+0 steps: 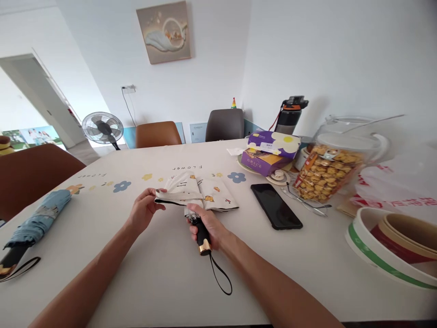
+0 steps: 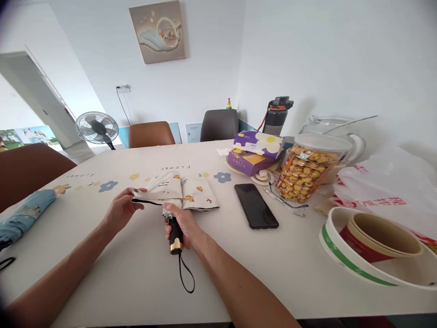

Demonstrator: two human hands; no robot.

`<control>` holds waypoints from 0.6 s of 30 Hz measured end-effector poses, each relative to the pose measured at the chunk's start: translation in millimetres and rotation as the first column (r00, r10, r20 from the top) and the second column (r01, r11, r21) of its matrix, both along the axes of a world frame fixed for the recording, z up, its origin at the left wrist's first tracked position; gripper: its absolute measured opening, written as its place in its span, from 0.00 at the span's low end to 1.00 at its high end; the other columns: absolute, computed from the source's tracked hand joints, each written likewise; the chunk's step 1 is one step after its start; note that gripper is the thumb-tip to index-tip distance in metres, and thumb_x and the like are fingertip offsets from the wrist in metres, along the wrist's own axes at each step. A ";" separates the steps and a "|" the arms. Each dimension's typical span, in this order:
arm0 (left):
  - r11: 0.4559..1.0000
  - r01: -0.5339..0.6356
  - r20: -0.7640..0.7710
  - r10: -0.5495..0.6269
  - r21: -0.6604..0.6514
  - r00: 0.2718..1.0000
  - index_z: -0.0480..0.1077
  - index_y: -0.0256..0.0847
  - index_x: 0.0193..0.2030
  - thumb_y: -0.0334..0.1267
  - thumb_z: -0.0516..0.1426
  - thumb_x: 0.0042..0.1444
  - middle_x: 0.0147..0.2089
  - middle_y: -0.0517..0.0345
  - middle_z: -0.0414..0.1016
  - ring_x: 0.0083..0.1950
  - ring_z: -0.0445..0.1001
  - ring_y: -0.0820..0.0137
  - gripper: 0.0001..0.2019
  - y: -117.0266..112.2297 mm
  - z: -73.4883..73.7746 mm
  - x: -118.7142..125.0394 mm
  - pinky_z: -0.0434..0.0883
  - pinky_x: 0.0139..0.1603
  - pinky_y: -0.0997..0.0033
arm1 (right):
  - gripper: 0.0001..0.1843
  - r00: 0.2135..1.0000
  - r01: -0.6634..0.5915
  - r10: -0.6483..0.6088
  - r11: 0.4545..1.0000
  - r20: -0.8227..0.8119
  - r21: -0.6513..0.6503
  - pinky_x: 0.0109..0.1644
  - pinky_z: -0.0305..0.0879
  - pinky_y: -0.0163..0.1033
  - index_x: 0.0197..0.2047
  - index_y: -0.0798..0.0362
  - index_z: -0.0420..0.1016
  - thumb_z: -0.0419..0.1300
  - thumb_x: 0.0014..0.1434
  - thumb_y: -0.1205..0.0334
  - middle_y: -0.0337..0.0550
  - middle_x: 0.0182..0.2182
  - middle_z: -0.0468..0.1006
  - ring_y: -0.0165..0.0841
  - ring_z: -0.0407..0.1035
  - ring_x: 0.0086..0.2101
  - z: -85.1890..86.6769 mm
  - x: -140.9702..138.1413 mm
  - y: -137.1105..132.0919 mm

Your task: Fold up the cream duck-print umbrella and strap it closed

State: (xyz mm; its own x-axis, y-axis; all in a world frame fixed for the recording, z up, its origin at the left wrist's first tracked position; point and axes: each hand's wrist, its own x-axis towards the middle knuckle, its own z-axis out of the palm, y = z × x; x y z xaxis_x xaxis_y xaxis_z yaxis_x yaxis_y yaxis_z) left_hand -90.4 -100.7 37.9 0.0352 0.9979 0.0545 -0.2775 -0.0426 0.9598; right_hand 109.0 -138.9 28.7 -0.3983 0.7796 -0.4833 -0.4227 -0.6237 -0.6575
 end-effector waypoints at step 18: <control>0.896 0.398 -0.204 -0.435 -0.200 0.877 0.71 0.41 0.38 0.24 0.58 0.39 0.47 0.53 0.66 0.34 0.63 0.75 0.17 -4.5 12.7 -26.9 0.62 0.29 0.76 | 0.27 1.000 0.025 -0.024 0.999 0.019 -0.048 0.13 0.55 0.30 0.27 0.55 0.63 0.50 0.54 0.37 0.36 0.18 0.64 0.22 0.54 0.12 5.1 2.4 0.1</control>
State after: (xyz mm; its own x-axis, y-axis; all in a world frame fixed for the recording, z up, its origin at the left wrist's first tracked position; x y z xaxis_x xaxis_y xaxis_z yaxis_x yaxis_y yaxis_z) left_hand -117.3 -105.2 50.6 0.4423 0.8835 -0.1544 -0.0019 0.1731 0.9849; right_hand 111.4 -138.8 33.8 -0.3695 0.7647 -0.5280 -0.4263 -0.6444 -0.6349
